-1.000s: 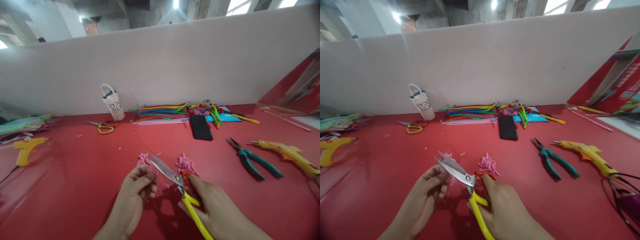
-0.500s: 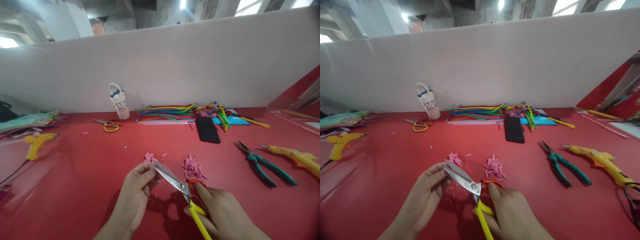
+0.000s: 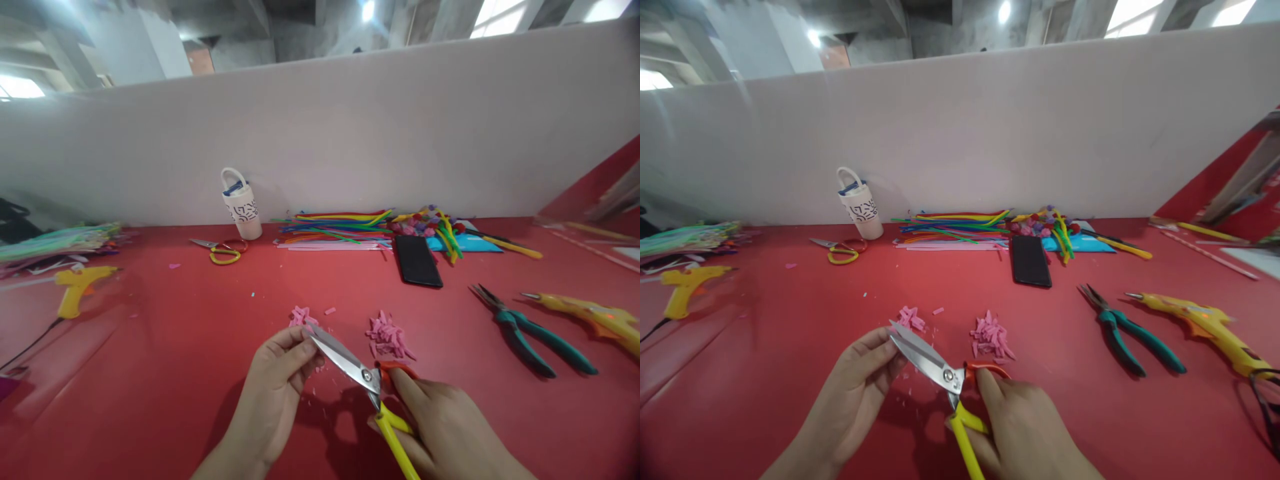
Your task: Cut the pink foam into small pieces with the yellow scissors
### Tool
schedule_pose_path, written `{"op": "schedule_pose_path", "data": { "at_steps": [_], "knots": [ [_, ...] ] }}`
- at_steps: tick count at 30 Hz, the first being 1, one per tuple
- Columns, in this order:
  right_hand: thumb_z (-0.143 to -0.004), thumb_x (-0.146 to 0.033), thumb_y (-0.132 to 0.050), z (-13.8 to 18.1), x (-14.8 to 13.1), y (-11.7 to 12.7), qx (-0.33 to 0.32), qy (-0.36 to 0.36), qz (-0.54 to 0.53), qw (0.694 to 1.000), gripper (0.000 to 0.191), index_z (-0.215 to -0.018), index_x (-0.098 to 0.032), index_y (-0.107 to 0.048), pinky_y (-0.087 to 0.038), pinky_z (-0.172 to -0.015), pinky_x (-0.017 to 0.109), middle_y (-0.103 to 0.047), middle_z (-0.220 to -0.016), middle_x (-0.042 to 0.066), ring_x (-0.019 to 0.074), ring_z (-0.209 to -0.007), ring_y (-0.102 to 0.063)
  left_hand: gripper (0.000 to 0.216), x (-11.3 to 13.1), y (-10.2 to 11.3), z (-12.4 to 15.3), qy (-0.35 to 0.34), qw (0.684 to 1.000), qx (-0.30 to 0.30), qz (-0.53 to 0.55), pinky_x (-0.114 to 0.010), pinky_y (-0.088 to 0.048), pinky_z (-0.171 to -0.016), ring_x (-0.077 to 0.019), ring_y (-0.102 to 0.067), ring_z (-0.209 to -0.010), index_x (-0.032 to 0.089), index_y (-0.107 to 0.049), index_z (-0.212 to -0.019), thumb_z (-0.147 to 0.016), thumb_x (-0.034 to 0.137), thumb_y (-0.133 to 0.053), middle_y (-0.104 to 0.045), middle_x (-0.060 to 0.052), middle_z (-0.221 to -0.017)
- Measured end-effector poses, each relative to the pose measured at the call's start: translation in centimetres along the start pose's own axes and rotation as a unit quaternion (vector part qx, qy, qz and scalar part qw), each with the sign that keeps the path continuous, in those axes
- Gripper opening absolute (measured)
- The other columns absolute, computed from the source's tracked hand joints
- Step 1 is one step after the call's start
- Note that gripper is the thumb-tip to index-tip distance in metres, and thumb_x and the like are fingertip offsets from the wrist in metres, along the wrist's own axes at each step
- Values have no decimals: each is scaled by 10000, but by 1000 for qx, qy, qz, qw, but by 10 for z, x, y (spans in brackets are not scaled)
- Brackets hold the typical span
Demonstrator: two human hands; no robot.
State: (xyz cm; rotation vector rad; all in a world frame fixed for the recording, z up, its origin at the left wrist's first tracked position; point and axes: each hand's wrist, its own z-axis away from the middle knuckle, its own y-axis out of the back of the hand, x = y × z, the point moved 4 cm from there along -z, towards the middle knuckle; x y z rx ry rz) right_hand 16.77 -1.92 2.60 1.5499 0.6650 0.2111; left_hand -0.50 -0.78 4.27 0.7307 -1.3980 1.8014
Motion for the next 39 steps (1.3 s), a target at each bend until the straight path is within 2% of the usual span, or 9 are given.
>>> {"op": "schedule_pose_path", "data": {
  "at_steps": [15, 27, 33, 39],
  "knots": [
    [-784, -426, -390, 0, -4, 1, 32, 30, 9, 999, 222, -706, -220, -367, -244, -393, 238, -564, -515, -4, 154, -407, -516, 64, -1, 0, 1, -3, 1000, -6, 3, -158, -444, -622, -68, -519, -624, 112, -638, -701, -674, 96, -582, -581, -20, -677],
    [-776, -388, -417, 0, -4, 2, 32, 33, -4, 999, 197, -687, -226, -347, -242, -388, 228, -554, -509, -18, 140, -393, -498, 71, -1, 0, -1, -7, 1000, -6, -2, -153, -439, -624, -61, -514, -622, 119, -638, -708, -681, 96, -577, -577, -10, -680],
    [-771, -396, -427, 1, -4, 1, 33, 32, -5, 999, 212, -673, -227, -346, -238, -379, 224, -561, -511, -14, 135, -381, -491, 69, 0, 0, -1, -25, 1000, -10, -15, -179, -433, -654, -76, -519, -651, 124, -637, -708, -685, 105, -574, -584, -18, -701],
    [-765, -396, -437, 0, -5, 3, 45, 37, 0, 998, 214, -665, -231, -344, -233, -367, 227, -546, -479, -25, 142, -367, -490, 60, 3, 2, 0, -63, 996, 7, -58, -178, -418, -621, -76, -513, -627, 138, -629, -721, -688, 131, -579, -584, -7, -684]
  ]
}}
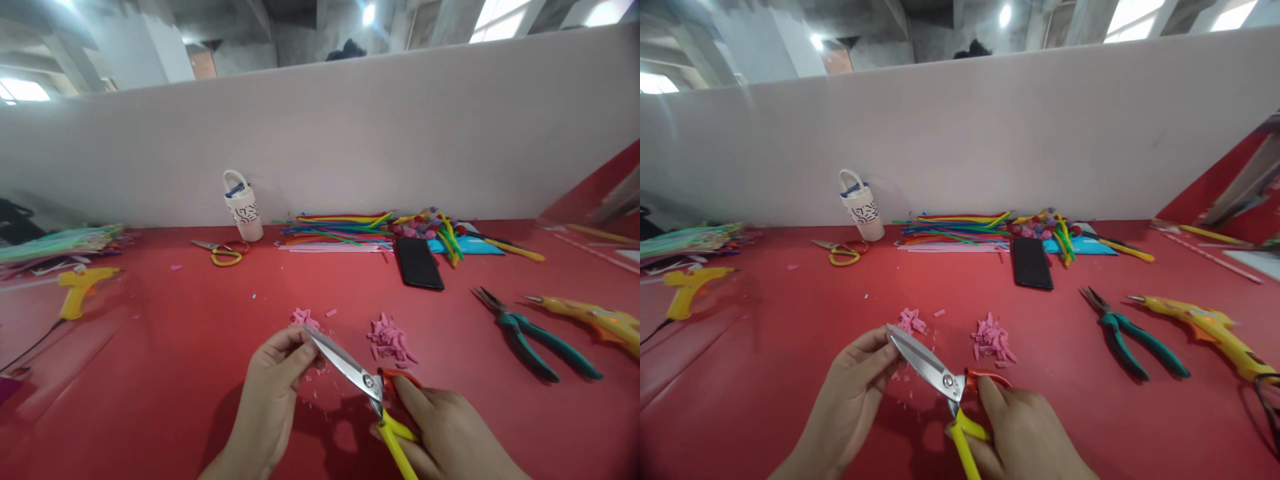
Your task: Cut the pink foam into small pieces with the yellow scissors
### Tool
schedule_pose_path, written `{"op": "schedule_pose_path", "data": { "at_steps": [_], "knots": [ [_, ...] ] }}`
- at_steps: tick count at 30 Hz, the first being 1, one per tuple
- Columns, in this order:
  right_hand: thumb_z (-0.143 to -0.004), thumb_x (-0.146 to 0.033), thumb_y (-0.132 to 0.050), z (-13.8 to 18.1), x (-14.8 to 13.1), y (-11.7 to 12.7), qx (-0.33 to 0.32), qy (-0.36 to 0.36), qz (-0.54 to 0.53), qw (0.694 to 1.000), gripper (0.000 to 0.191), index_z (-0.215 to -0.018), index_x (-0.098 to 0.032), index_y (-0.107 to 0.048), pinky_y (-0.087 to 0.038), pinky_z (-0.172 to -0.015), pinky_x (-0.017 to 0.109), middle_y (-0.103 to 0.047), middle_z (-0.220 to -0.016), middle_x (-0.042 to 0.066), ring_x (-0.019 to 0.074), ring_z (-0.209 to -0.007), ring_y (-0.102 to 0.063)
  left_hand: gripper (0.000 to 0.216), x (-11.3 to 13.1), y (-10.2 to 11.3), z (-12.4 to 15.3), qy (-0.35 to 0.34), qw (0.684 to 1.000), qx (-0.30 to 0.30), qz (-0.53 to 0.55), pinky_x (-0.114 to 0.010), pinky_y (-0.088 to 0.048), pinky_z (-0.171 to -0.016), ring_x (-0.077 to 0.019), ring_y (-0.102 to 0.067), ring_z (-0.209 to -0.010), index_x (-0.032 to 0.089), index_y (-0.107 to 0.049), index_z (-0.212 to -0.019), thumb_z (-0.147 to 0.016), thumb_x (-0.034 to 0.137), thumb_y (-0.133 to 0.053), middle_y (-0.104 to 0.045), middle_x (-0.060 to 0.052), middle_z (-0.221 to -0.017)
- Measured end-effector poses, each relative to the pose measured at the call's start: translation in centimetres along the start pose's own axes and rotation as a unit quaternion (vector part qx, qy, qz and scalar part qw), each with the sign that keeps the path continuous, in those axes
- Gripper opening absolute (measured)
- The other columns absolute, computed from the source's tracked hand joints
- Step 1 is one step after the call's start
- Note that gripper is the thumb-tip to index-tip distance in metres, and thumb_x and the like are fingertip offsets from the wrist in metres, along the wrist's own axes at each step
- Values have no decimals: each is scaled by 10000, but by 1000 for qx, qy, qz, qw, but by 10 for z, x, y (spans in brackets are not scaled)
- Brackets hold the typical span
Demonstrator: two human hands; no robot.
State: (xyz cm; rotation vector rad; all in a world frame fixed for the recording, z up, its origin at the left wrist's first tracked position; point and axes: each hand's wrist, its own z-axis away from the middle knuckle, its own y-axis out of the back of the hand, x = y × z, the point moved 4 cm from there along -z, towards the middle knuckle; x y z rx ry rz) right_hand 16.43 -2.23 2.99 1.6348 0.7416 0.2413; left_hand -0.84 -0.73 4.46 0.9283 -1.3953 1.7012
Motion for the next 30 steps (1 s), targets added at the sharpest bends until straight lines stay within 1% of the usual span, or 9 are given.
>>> {"op": "schedule_pose_path", "data": {
  "at_steps": [5, 9, 12, 15, 18, 21, 24, 26, 30],
  "knots": [
    [-754, -382, -452, 1, 0, 2, 6, 1, 9, 1000, 209, -655, -232, -346, -223, -362, 226, -533, -467, -28, 139, -354, -475, 53, 3, 2, 1, -15, 998, 11, -52, -176, -409, -550, -74, -508, -560, 141, -619, -715, -696, 159, -572, -582, 3, -617],
    [-756, -378, -446, 2, 4, 1, 2, -16, 7, 1000, 218, -628, -231, -347, -206, -367, 224, -522, -462, -21, 137, -362, -462, 50, 4, 2, 0, -23, 997, 10, -67, -182, -412, -545, -81, -511, -558, 140, -605, -718, -704, 160, -561, -579, 4, -601],
    [-759, -392, -438, 2, 8, -1, -21, -51, -39, 998, 232, -626, -224, -349, -208, -382, 219, -511, -484, -18, 120, -381, -427, 38, 4, 1, -1, -20, 998, 13, -53, -191, -417, -549, -88, -520, -564, 133, -584, -714, -705, 157, -557, -577, 0, -604],
    [-743, -381, -454, 0, 9, 0, -61, -98, -140, 983, 246, -612, -218, -323, -222, -396, 208, -455, -490, -41, 92, -404, -351, 27, 0, -3, -1, 16, 1000, -7, -22, -197, -421, -531, -95, -539, -558, 133, -545, -693, -707, 156, -551, -586, -11, -629],
    [-733, -353, -458, -5, 4, 4, -79, -135, -281, 947, 248, -591, -210, -315, -249, -409, 191, -384, -521, -56, 82, -457, -323, 34, -12, -9, 2, 83, 995, -56, 17, -192, -413, -475, -92, -544, -501, 149, -511, -703, -706, 139, -544, -588, -5, -611],
    [-724, -318, -452, -8, 0, 7, -52, -180, -393, 900, 207, -586, -198, -353, -284, -425, 186, -363, -535, -57, 80, -479, -345, 60, -29, -17, 10, 156, 981, -106, 37, -171, -392, -432, -80, -534, -453, 147, -510, -719, -690, 103, -540, -589, -5, -578],
    [-718, -351, -453, -8, -3, 0, -57, -226, -509, 828, 168, -669, -200, -399, -287, -360, 175, -340, -460, -91, 61, -369, -319, 70, -44, -22, 17, 216, 967, -129, 36, -157, -379, -412, -73, -531, -427, 130, -530, -715, -667, 80, -539, -588, -11, -557],
    [-725, -382, -451, -8, -5, -5, -65, -240, -556, 794, 190, -750, -196, -423, -280, -322, 163, -366, -437, -101, 52, -322, -313, 71, -50, -25, 20, 240, 960, -138, 31, -154, -374, -403, -69, -525, -409, 121, -543, -702, -650, 74, -544, -584, -11, -539],
    [-710, -392, -491, -8, -6, -7, -61, -249, -586, 769, 219, -723, -185, -421, -276, -298, 142, -383, -438, -104, 32, -302, -319, 71, -50, -25, 20, 251, 956, -151, 12, -149, -363, -399, -60, -512, -392, 107, -567, -691, -641, 66, -538, -574, -9, -520]
  ]
}}
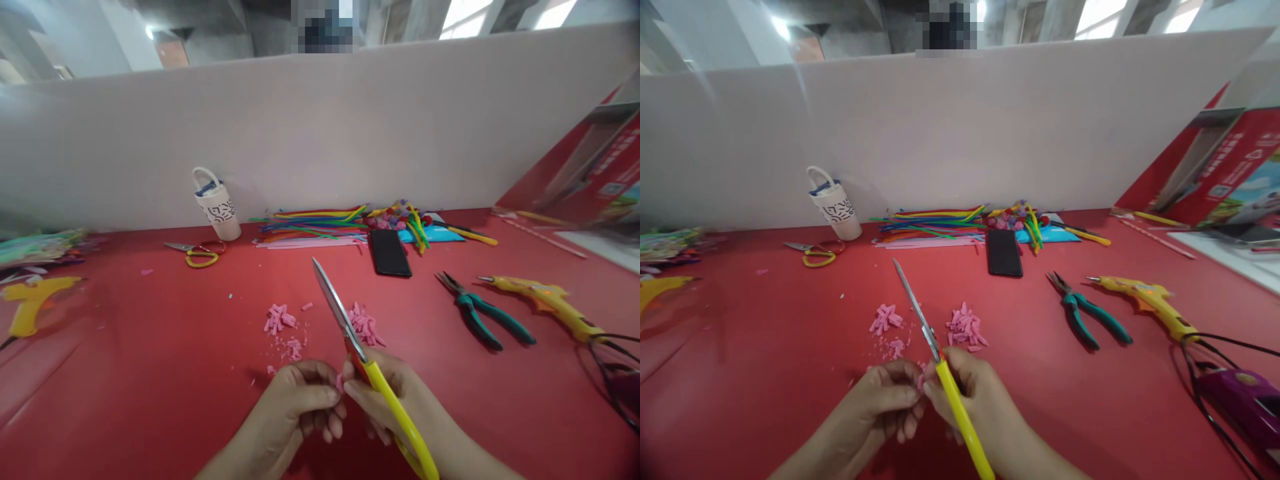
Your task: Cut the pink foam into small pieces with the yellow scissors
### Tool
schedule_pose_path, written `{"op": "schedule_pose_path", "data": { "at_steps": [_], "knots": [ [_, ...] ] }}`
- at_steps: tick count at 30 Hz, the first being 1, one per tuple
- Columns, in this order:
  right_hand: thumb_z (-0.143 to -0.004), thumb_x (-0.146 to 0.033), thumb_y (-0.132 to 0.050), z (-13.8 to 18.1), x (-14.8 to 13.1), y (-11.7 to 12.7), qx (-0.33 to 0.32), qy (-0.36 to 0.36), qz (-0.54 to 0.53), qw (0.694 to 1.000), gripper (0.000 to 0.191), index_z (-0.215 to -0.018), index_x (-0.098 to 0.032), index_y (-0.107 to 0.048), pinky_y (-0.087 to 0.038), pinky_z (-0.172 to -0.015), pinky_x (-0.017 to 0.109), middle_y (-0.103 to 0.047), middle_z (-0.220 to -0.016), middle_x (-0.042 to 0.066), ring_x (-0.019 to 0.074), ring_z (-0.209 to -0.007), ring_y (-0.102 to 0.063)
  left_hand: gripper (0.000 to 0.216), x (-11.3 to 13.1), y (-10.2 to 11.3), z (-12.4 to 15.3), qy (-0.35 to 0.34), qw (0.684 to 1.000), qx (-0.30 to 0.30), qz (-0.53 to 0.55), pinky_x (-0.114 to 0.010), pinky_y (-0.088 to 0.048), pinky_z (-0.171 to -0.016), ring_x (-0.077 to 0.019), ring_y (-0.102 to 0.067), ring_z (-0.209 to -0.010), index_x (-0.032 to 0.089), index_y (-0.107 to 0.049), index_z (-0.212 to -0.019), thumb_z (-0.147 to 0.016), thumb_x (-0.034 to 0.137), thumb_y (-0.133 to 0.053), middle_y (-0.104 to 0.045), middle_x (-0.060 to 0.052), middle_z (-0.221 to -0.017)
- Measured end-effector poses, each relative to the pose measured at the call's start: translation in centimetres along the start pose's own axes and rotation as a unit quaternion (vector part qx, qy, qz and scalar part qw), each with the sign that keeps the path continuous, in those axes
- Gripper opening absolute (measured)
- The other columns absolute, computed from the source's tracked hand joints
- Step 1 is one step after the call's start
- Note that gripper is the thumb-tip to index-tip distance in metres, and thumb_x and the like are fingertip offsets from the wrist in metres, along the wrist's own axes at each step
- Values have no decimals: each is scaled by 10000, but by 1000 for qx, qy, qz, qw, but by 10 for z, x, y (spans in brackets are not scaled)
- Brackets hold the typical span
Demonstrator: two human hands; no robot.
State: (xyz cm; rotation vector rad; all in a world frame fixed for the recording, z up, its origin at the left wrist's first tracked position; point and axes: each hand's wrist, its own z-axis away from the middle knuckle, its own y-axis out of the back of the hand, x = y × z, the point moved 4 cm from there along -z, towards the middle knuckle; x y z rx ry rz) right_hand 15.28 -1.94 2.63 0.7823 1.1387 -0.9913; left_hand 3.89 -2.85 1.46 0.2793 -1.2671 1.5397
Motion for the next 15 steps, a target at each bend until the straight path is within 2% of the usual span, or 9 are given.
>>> {"op": "schedule_pose_path", "data": {
  "at_steps": [5, 7, 9, 12, 15],
  "knots": [
    [-688, -289, -502, 0, -6, -2, 4, 10, 7, 1000, 177, -619, -190, -374, -265, -304, 136, -361, -413, -107, 27, -307, -325, 65, -1, 2, -1, 16, 999, 11, -42, -148, -352, -385, -56, -492, -371, 104, -574, -677, -627, 75, -546, -567, -6, -503],
    [-670, -238, -488, 0, -7, -2, 12, 15, 12, 1000, 147, -597, -195, -368, -249, -300, 136, -341, -395, -112, 28, -305, -314, 48, 0, 3, -3, -1, 997, 24, -76, -165, -356, -381, -71, -492, -370, 115, -568, -664, -622, 97, -556, -560, -3, -498],
    [-648, -199, -473, 0, -7, -1, 32, 16, 19, 999, 124, -586, -198, -366, -233, -296, 137, -325, -400, -115, 26, -308, -293, 37, 3, 3, -3, -50, 987, 58, -142, -192, -376, -400, -90, -497, -388, 132, -566, -647, -613, 121, -573, -552, 1, -497],
    [-646, -195, -455, 0, -4, 0, 59, 6, 33, 998, 137, -576, -208, -339, -230, -301, 146, -300, -400, -116, 29, -310, -275, 30, 10, 1, 0, -147, 944, 106, -274, -222, -410, -477, -118, -515, -470, 158, -596, -628, -611, 136, -586, -563, -9, -536],
    [-669, -226, -443, -1, -1, -1, 64, 3, 53, 997, 151, -586, -217, -316, -233, -311, 163, -303, -378, -115, 40, -301, -285, 56, 13, -3, 3, -194, 911, 117, -345, -227, -418, -525, -140, -529, -553, 175, -628, -616, -621, 147, -580, -592, -29, -597]
  ]
}}
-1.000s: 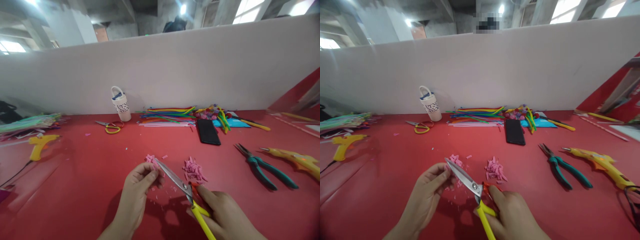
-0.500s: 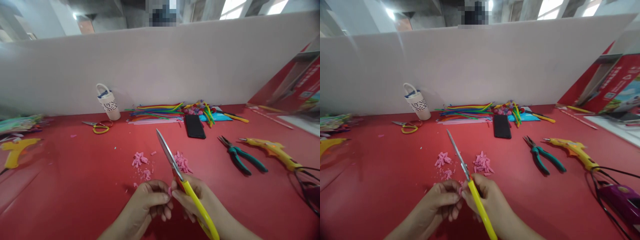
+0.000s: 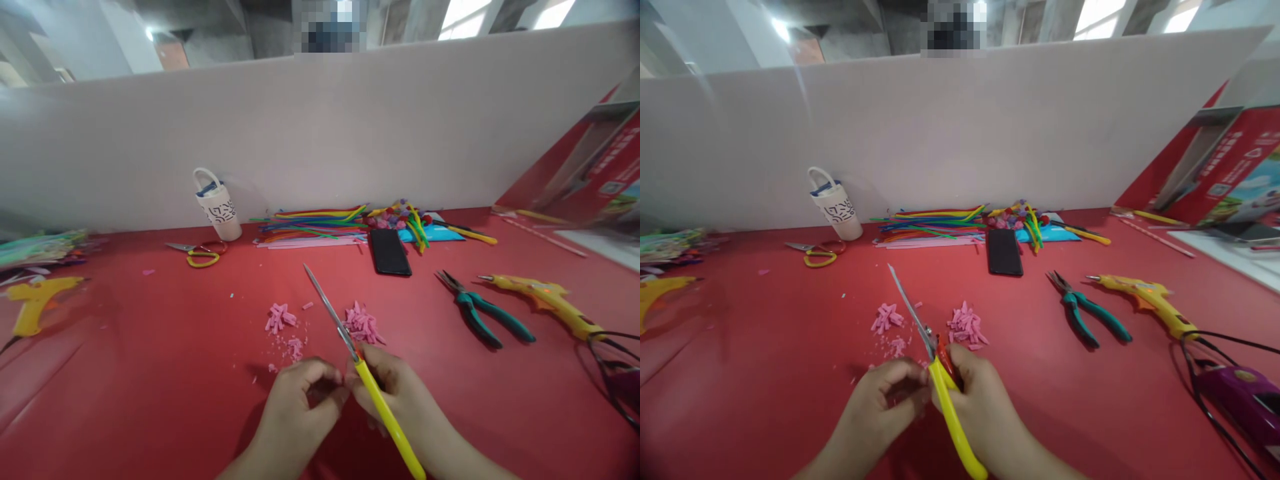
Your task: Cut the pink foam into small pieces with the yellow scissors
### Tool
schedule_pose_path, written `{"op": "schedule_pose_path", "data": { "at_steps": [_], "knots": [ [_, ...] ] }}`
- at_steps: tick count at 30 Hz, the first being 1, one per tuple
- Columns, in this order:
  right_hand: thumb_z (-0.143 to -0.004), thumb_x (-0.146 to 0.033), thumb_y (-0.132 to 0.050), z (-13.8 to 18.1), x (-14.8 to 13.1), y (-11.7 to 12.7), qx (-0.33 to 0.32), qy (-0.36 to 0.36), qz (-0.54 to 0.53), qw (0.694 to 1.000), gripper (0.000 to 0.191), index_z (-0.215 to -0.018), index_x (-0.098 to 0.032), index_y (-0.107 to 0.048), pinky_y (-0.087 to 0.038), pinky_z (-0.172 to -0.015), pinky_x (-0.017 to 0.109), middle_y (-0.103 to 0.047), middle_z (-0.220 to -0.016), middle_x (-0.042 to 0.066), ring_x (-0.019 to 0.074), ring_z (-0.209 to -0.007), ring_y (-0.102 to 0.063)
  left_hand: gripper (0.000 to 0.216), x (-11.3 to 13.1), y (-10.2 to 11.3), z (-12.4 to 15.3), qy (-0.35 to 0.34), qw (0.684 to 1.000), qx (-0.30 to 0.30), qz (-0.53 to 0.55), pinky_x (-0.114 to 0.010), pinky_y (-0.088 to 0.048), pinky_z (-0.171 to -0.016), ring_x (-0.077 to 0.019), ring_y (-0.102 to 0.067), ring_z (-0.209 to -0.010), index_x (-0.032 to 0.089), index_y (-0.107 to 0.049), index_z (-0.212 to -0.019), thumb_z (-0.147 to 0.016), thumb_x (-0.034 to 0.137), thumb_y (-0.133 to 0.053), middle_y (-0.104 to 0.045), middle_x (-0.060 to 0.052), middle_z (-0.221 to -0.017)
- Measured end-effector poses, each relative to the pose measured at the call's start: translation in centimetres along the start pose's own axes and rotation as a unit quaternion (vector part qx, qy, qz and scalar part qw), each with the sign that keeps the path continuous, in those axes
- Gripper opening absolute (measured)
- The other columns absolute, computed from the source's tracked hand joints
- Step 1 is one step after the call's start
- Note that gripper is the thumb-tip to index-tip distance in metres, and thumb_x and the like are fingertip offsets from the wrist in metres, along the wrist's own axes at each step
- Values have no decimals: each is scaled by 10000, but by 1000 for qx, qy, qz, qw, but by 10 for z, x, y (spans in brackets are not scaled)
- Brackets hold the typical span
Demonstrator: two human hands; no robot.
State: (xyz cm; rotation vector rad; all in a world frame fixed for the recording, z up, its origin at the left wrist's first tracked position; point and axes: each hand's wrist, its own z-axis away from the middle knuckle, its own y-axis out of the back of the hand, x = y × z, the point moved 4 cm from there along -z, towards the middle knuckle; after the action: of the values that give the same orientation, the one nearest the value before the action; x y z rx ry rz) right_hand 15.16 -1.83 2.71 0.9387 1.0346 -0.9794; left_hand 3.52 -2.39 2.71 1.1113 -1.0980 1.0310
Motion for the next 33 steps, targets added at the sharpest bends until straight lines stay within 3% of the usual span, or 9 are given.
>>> {"op": "schedule_pose_path", "data": {
  "at_steps": [4, 7, 12, 18, 22, 33],
  "knots": [
    [-712, -296, -433, 0, -5, 4, -5, 45, 50, 998, 180, -599, -215, -320, -262, -352, 179, -311, -405, -100, 57, -349, -313, 10, -3, 1, -2, 61, 996, -4, 64, -220, -406, -452, -120, -511, -444, 156, -594, -614, -614, 160, -584, -564, -3, -501],
    [-713, -345, -477, 1, -10, 12, 0, 94, 146, 985, 216, -616, -206, -344, -297, -413, 185, -366, -505, -71, 74, -451, -365, 54, -3, 13, -6, 101, 985, 32, 136, -204, -384, -411, -100, -485, -380, 142, -551, -620, -613, 172, -595, -525, 27, -425],
    [-723, -388, -490, 4, -12, 21, 25, 133, 354, 925, 200, -704, -214, -393, -256, -415, 203, -491, -548, -45, 101, -445, -423, 62, 3, 37, -14, 67, 965, 79, 240, -197, -401, -482, -90, -516, -477, 139, -549, -641, -638, 163, -606, -572, 13, -529],
    [-780, -400, -398, 7, -5, 18, 19, 190, 483, 854, 195, -752, -208, -390, -225, -432, 242, -562, -583, 12, 159, -472, -502, 68, 9, 48, -14, 28, 949, 99, 297, -211, -417, -617, -93, -520, -591, 133, -620, -713, -678, 179, -584, -600, -18, -675],
    [-781, -427, -383, 6, 1, 16, -1, 191, 512, 838, 218, -734, -215, -367, -210, -430, 251, -562, -574, 12, 176, -473, -515, 65, 12, 49, -12, 7, 951, 112, 290, -203, -402, -572, -92, -485, -570, 129, -629, -700, -673, 178, -596, -572, -15, -640],
    [-787, -411, -379, 7, 0, 10, -7, 214, 513, 831, 204, -735, -215, -355, -239, -424, 238, -567, -582, 12, 161, -464, -513, 65, 13, 46, -11, -6, 951, 94, 295, -186, -369, -566, -74, -463, -566, 150, -629, -677, -702, 153, -569, -548, 12, -601]
  ]
}}
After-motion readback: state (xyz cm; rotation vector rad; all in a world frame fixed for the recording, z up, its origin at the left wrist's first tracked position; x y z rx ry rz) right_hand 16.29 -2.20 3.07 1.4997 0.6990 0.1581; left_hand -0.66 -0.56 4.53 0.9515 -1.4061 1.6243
